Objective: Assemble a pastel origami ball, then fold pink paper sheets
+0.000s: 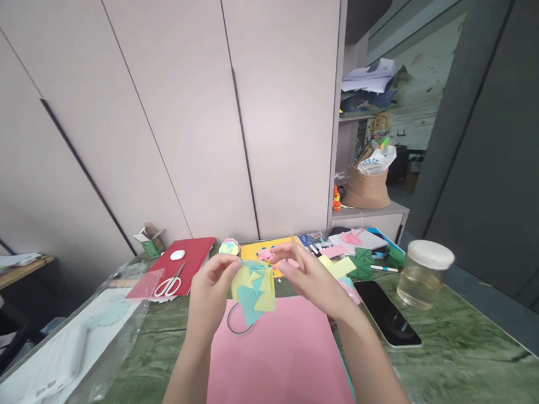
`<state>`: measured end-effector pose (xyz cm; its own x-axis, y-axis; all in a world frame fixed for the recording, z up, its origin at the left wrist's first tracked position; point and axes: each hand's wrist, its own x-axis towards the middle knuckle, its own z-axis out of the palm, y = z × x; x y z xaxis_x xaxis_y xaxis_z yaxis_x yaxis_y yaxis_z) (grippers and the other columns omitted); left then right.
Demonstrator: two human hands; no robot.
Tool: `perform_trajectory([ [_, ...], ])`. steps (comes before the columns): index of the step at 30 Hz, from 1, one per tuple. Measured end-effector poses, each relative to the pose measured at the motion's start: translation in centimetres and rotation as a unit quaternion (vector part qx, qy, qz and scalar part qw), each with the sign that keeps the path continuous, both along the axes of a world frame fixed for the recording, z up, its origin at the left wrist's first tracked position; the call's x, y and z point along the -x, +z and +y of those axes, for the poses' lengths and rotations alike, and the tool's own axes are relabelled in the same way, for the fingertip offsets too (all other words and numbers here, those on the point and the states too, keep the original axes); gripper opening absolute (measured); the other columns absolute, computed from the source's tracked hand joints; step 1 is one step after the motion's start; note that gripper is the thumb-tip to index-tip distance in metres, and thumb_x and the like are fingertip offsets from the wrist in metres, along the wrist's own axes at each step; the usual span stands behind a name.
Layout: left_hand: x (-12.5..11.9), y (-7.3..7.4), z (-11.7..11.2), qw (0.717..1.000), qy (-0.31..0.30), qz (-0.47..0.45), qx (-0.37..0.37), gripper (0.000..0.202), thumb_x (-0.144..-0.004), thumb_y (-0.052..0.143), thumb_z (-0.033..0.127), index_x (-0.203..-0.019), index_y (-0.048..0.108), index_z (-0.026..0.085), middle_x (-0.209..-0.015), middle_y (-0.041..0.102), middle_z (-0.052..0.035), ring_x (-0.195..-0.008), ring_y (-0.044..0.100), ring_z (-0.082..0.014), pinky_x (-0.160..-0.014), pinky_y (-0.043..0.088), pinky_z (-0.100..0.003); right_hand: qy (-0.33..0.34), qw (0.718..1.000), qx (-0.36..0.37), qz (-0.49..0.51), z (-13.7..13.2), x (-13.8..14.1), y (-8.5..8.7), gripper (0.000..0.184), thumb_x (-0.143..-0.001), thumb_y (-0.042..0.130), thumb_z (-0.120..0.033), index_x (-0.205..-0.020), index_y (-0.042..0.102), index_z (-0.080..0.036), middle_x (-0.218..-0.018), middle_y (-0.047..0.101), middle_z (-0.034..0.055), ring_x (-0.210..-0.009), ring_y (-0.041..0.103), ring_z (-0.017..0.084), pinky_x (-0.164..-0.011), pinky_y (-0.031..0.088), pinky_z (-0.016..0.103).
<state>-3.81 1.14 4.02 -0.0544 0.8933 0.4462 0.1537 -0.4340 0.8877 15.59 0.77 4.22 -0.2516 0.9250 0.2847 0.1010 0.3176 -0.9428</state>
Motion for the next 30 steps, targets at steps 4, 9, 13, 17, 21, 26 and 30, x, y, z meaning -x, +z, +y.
perform_trajectory([
  [4,-0.1,0.1,0.4,0.984,-0.08,-0.147,0.054,0.014,-0.075,0.064,0.033,-0.076,0.063,0.019,-0.067,0.059,0.0025,-0.061,0.053,-0.0101,-0.057,0.04,-0.02,0.167,0.983,0.057,0.053,1.0,0.3,-0.9,0.057,-0.071,0.064,-0.029,-0.123,0.041,-0.034,-0.123,0.048,0.0037,-0.044,0.028,-0.001,-0.039,0.022,0.019],
  [9,-0.2,0.1,0.8,0.957,-0.137,-0.241,0.08,0.017,-0.072,0.067,0.033,-0.073,0.062,0.017,-0.063,0.055,0.004,-0.056,0.05,-0.0075,-0.055,0.04,-0.018,0.162,0.983,0.065,0.057,1.7,1.6,-1.7,0.067,-0.06,0.073,-0.012,-0.117,0.046,-0.033,-0.116,0.052,0.0,-0.045,0.031,-0.003,-0.045,0.031,0.017],
  [13,-0.2,0.0,0.9,0.952,-0.13,-0.263,0.088,0.019,-0.07,0.07,0.033,-0.074,0.062,0.016,-0.063,0.056,0.0038,-0.054,0.048,-0.0068,-0.054,0.039,-0.018,0.144,0.984,0.061,0.083,1.9,2.6,-2.0,0.047,-0.063,0.075,-0.02,-0.104,0.054,-0.026,-0.099,0.058,-0.0012,-0.048,0.041,0.0,-0.047,0.036,0.018],
  [17,0.0,0.2,0.7,0.948,-0.123,-0.28,0.088,0.02,-0.069,0.071,0.033,-0.076,0.063,0.016,-0.066,0.059,0.0025,-0.058,0.052,-0.0079,-0.056,0.041,-0.018,0.138,0.984,0.057,0.1,1.8,2.8,-2.0,0.035,-0.065,0.074,-0.025,-0.096,0.059,-0.023,-0.092,0.061,0.0,-0.056,0.052,0.005,-0.054,0.042,0.021],
  [21,0.2,0.4,0.5,0.941,-0.143,-0.293,0.09,0.02,-0.071,0.07,0.033,-0.077,0.064,0.015,-0.067,0.061,0.0011,-0.06,0.054,-0.0083,-0.058,0.043,-0.018,0.122,0.98,0.063,0.146,1.7,2.7,-2.1,0.029,-0.069,0.07,-0.034,-0.094,0.062,-0.022,-0.082,0.062,0.0004,-0.058,0.054,0.008,-0.053,0.042,0.022],
  [26,0.2,0.4,0.5,0.93,-0.182,-0.304,0.099,0.017,-0.071,0.071,0.029,-0.077,0.064,0.015,-0.074,0.064,-0.0003,-0.065,0.058,-0.0095,-0.061,0.048,-0.02,0.059,0.967,0.105,0.224,2.2,2.5,-2.8,0.033,-0.07,0.068,-0.041,-0.095,0.062,-0.022,-0.054,0.05,-0.0045,-0.041,0.038,0.006,-0.039,0.029,0.019],
  [30,0.2,0.4,0.6,0.919,-0.206,-0.311,0.125,0.017,-0.067,0.073,0.027,-0.075,0.063,0.017,-0.073,0.064,0.0006,-0.066,0.06,-0.0103,-0.062,0.05,-0.022,0.028,0.96,0.11,0.258,2.4,2.3,-3.2,0.023,-0.073,0.066,-0.04,-0.086,0.061,-0.022,-0.043,0.033,-0.0091,-0.036,0.023,0.005,-0.037,0.024,0.019],
])
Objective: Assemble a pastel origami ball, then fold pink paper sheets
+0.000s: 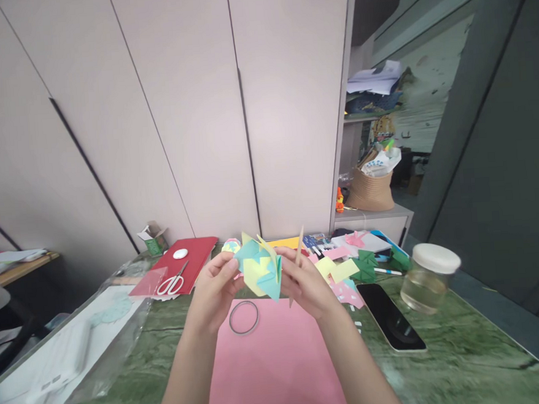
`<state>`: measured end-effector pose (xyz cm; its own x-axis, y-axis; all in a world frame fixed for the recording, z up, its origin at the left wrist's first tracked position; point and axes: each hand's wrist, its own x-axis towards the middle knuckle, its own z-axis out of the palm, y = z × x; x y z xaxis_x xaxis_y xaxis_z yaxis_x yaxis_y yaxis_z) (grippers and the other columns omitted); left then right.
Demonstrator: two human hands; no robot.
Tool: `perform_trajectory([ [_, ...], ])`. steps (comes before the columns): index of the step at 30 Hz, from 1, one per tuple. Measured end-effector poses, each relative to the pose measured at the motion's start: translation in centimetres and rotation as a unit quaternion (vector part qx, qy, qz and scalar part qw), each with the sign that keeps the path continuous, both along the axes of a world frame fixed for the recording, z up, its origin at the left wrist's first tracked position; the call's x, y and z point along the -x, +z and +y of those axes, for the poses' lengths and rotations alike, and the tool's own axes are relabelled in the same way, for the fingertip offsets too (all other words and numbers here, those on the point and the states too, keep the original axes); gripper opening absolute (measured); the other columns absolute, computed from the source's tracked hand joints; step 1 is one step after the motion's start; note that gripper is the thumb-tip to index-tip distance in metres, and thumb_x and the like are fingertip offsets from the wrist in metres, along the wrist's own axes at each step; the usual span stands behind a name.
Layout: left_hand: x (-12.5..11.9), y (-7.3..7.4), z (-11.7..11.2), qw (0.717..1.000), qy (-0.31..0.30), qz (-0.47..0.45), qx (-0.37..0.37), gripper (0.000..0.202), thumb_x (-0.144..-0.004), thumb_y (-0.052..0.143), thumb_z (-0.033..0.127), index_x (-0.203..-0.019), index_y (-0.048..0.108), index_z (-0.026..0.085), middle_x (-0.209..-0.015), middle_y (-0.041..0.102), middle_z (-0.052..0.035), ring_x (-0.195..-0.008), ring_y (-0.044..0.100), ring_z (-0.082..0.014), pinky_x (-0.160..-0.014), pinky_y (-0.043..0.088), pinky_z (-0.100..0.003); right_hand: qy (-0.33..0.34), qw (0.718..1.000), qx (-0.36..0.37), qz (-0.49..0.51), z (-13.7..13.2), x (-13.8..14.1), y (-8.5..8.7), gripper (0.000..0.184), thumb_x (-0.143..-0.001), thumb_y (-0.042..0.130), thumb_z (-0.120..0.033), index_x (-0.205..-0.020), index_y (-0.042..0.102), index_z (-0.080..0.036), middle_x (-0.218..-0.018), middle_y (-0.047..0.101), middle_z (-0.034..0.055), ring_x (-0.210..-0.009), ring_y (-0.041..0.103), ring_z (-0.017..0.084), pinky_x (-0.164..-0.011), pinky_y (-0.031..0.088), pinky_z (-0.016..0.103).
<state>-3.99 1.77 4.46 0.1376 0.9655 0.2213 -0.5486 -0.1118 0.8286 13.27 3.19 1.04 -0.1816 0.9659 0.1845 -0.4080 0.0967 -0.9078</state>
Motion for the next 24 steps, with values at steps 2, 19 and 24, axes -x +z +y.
perform_trajectory([
  [2,0.0,0.0,0.1,1.0,-0.022,-0.003,0.013,0.018,-0.065,0.075,0.025,-0.073,0.061,0.017,-0.073,0.064,0.001,-0.067,0.06,-0.0109,-0.063,0.052,-0.024,-0.006,1.0,0.003,0.004,0.0,-0.1,0.0,0.02,-0.074,0.066,-0.039,-0.082,0.06,-0.022,-0.043,0.029,-0.0098,-0.037,0.019,0.004,-0.038,0.023,0.019],
  [19,-0.8,-1.2,0.8,0.995,-0.089,-0.021,0.043,0.019,-0.065,0.076,0.021,-0.065,0.059,0.014,-0.078,0.062,-0.0014,-0.073,0.059,-0.011,-0.07,0.052,-0.026,-0.008,1.0,-0.013,0.022,0.0,-1.3,1.1,0.026,-0.075,0.065,-0.04,-0.093,0.061,-0.022,-0.042,0.022,-0.0122,-0.037,0.009,0.002,-0.035,0.016,0.015],
  [24,-1.3,-1.5,1.3,0.998,-0.04,-0.017,0.047,0.02,-0.061,0.078,0.024,-0.065,0.062,0.013,-0.073,0.063,-0.0009,-0.07,0.061,-0.0116,-0.068,0.052,-0.026,-0.014,1.0,-0.023,0.001,-0.3,-1.4,1.6,0.028,-0.075,0.064,-0.04,-0.097,0.06,-0.022,-0.042,0.023,-0.0122,-0.037,0.011,0.002,-0.035,0.017,0.014],
])
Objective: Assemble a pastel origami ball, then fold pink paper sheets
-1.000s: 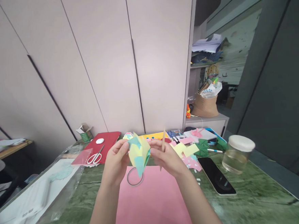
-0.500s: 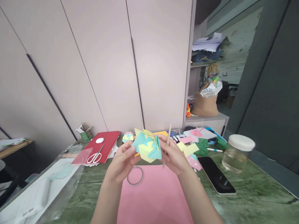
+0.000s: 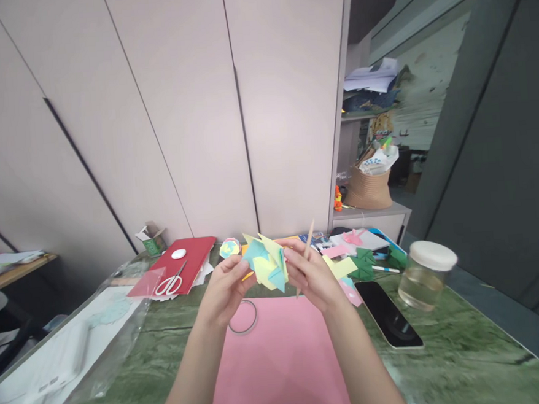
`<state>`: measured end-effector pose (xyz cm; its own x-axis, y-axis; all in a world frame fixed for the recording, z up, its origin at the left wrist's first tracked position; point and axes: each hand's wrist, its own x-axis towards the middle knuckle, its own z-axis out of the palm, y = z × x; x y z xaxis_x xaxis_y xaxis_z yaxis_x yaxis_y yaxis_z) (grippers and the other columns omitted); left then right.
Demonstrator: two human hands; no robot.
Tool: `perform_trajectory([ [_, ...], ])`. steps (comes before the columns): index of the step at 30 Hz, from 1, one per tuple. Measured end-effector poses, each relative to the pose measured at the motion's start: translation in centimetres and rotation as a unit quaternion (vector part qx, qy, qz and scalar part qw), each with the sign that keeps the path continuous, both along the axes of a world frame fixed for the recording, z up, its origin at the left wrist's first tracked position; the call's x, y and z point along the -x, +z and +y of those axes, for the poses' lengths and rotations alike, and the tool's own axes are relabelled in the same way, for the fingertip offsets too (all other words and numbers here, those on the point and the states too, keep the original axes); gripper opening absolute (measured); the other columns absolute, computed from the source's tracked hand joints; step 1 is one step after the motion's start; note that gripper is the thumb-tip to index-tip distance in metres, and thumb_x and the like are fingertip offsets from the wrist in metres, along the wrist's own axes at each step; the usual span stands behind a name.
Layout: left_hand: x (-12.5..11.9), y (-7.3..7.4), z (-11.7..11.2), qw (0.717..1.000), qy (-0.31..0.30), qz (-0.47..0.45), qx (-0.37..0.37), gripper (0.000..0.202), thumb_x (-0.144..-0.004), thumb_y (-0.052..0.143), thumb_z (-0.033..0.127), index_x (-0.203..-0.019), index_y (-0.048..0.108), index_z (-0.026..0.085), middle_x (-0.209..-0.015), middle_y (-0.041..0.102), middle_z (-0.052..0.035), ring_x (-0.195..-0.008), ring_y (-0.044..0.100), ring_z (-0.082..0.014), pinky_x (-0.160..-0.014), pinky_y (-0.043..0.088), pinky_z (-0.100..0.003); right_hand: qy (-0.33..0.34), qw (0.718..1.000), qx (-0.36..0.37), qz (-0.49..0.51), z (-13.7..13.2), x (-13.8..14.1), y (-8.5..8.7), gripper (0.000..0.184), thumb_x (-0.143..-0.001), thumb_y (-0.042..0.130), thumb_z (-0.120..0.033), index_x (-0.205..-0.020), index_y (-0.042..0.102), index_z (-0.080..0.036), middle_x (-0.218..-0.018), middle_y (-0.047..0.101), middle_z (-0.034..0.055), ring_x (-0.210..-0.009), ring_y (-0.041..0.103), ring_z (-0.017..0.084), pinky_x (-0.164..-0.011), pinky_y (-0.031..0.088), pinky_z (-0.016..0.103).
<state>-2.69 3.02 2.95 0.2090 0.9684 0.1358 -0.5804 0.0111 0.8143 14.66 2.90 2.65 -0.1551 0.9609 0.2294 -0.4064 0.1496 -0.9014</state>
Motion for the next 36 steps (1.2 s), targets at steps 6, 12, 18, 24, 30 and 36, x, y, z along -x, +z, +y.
perform_trajectory([
  [6,-0.4,-0.5,0.5,1.0,0.029,0.008,0.004,0.023,-0.057,0.081,0.028,-0.069,0.066,0.013,-0.07,0.064,-0.001,-0.066,0.061,-0.0105,-0.066,0.052,-0.025,0.001,1.0,-0.002,-0.007,-0.2,-0.1,0.3,0.029,-0.075,0.064,-0.041,-0.096,0.059,-0.021,-0.039,0.02,-0.0132,-0.037,0.008,0.003,-0.034,0.014,0.014],
  [12,-0.7,-0.7,0.5,1.0,0.028,0.002,0.002,0.02,-0.06,0.079,0.027,-0.07,0.068,0.013,-0.07,0.064,-0.0006,-0.065,0.06,-0.0087,-0.064,0.052,-0.021,0.002,1.0,-0.006,-0.004,-0.2,-0.1,0.4,0.028,-0.076,0.064,-0.04,-0.097,0.059,-0.021,-0.039,0.02,-0.0135,-0.036,0.007,0.002,-0.035,0.012,0.015],
  [18,-1.0,-0.5,0.3,0.998,0.069,0.011,0.002,0.023,-0.056,0.081,0.029,-0.068,0.068,0.013,-0.066,0.063,-0.0001,-0.061,0.059,-0.0088,-0.063,0.051,-0.022,0.001,1.0,-0.009,-0.006,-0.2,-0.1,0.3,0.026,-0.077,0.063,-0.04,-0.095,0.059,-0.021,-0.038,0.02,-0.0131,-0.037,0.007,0.003,-0.037,0.011,0.018],
  [24,-1.1,-0.5,0.3,0.997,0.081,0.014,-0.003,0.022,-0.058,0.079,0.029,-0.069,0.068,0.014,-0.072,0.065,-0.0004,-0.064,0.06,-0.0095,-0.063,0.051,-0.022,0.007,1.0,-0.013,-0.008,-0.1,-0.1,0.2,0.024,-0.078,0.063,-0.039,-0.094,0.058,-0.022,-0.039,0.018,-0.0133,-0.037,0.007,0.003,-0.037,0.01,0.019],
  [30,-1.1,-0.5,0.2,0.996,0.083,0.02,-0.002,0.021,-0.06,0.078,0.03,-0.07,0.069,0.014,-0.069,0.064,-0.0002,-0.062,0.059,-0.009,-0.06,0.05,-0.021,0.01,1.0,-0.016,-0.008,-0.1,-0.1,0.1,0.023,-0.079,0.062,-0.037,-0.096,0.058,-0.022,-0.04,0.019,-0.0134,-0.038,0.007,0.003,-0.038,0.012,0.018],
  [36,-1.1,-0.5,0.1,0.996,0.082,0.03,-0.022,0.019,-0.066,0.074,0.032,-0.07,0.069,0.014,-0.069,0.063,-0.0011,-0.065,0.058,-0.01,-0.06,0.05,-0.021,0.017,1.0,-0.008,-0.007,-0.1,0.0,0.0,0.021,-0.078,0.063,-0.037,-0.092,0.057,-0.022,-0.04,0.021,-0.0132,-0.037,0.008,0.002,-0.037,0.011,0.018],
])
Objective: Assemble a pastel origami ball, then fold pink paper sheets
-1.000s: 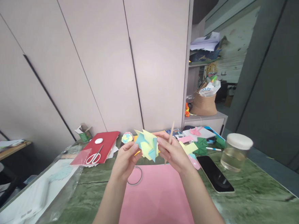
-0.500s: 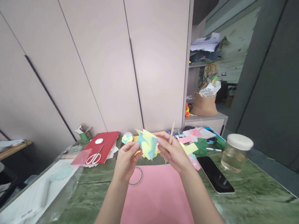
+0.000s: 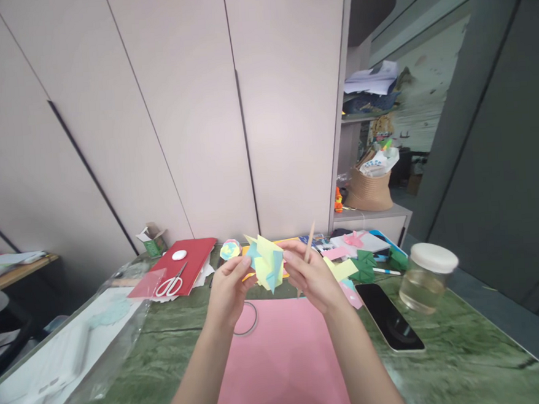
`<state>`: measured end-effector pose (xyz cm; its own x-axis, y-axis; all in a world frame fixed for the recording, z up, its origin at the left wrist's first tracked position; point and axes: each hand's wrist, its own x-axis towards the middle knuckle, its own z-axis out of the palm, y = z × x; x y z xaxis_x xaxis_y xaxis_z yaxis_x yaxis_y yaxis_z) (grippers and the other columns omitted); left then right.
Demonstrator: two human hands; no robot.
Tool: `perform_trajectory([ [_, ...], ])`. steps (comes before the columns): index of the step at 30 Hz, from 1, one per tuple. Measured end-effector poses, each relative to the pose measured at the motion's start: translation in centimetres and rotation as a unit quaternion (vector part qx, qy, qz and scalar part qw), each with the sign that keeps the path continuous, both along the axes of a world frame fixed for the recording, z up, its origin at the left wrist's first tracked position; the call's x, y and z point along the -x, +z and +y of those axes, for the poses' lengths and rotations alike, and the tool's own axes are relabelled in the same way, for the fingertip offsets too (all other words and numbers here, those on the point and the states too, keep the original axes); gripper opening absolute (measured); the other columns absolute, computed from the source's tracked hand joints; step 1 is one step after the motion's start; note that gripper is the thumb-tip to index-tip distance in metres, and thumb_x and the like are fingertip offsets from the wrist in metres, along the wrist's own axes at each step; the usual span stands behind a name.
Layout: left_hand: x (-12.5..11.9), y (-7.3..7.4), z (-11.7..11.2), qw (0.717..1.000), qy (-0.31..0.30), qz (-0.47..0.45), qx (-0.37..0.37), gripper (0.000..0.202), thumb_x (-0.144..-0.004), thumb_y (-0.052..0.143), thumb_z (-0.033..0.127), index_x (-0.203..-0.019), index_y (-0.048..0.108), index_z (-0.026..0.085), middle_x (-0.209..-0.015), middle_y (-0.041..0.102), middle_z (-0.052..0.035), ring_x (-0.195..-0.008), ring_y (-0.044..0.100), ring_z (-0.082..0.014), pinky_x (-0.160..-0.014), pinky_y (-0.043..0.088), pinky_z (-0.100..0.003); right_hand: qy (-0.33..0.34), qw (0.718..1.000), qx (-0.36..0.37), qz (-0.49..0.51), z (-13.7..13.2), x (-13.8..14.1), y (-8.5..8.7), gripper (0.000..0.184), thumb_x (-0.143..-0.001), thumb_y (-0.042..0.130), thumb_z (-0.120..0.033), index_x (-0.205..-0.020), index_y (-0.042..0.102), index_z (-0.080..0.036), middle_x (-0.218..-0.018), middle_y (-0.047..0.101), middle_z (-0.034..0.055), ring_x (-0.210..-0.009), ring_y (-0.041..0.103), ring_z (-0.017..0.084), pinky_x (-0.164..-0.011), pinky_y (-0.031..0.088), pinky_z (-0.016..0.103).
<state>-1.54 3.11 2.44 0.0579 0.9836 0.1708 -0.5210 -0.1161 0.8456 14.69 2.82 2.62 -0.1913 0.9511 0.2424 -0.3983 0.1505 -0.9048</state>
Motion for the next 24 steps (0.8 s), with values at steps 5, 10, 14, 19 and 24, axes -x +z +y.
perform_trajectory([
  [5,-0.1,0.08,-0.02,1.0,-0.001,0.011,-0.011,0.019,-0.069,0.071,0.032,-0.071,0.07,0.013,-0.071,0.063,-0.0026,-0.065,0.058,-0.0104,-0.06,0.05,-0.021,0.007,1.0,0.0,0.007,0.07,0.0,-0.13,0.019,-0.08,0.062,-0.036,-0.093,0.058,-0.022,-0.04,0.021,-0.0131,-0.037,0.009,0.002,-0.038,0.012,0.017],
  [10,-0.21,-0.16,0.02,0.999,0.012,0.024,-0.028,0.018,-0.073,0.068,0.032,-0.072,0.07,0.013,-0.071,0.061,-0.0027,-0.064,0.057,-0.0096,-0.058,0.049,-0.019,0.012,1.0,0.0,0.013,0.38,-0.13,-0.36,0.02,-0.079,0.063,-0.036,-0.093,0.059,-0.022,-0.039,0.022,-0.0132,-0.036,0.009,0.002,-0.038,0.012,0.017],
  [14,-0.35,-0.43,0.01,0.998,0.023,0.04,-0.046,0.021,-0.076,0.065,0.033,-0.075,0.07,0.013,-0.071,0.061,-0.0031,-0.065,0.057,-0.0102,-0.059,0.05,-0.02,0.011,1.0,0.0,0.013,0.56,-0.13,-0.51,0.021,-0.078,0.064,-0.036,-0.093,0.059,-0.022,-0.039,0.022,-0.0131,-0.036,0.009,0.002,-0.037,0.011,0.018],
  [19,-0.54,-0.51,-0.06,0.996,0.03,0.055,-0.055,0.024,-0.078,0.062,0.036,-0.078,0.07,0.013,-0.077,0.064,-0.0052,-0.069,0.058,-0.0122,-0.062,0.051,-0.023,0.008,1.0,0.0,0.01,0.6,-0.03,-0.56,0.022,-0.078,0.064,-0.036,-0.093,0.059,-0.021,-0.04,0.023,-0.0131,-0.036,0.01,0.001,-0.038,0.011,0.017],
  [24,-0.59,-0.61,-0.01,0.994,0.036,0.072,-0.071,0.026,-0.08,0.059,0.037,-0.083,0.069,0.013,-0.079,0.064,-0.0061,-0.071,0.059,-0.0138,-0.063,0.052,-0.025,0.004,1.0,0.0,0.007,0.68,0.05,-0.6,0.024,-0.076,0.066,-0.037,-0.092,0.059,-0.02,-0.04,0.024,-0.0132,-0.036,0.011,0.001,-0.038,0.012,0.017],
])
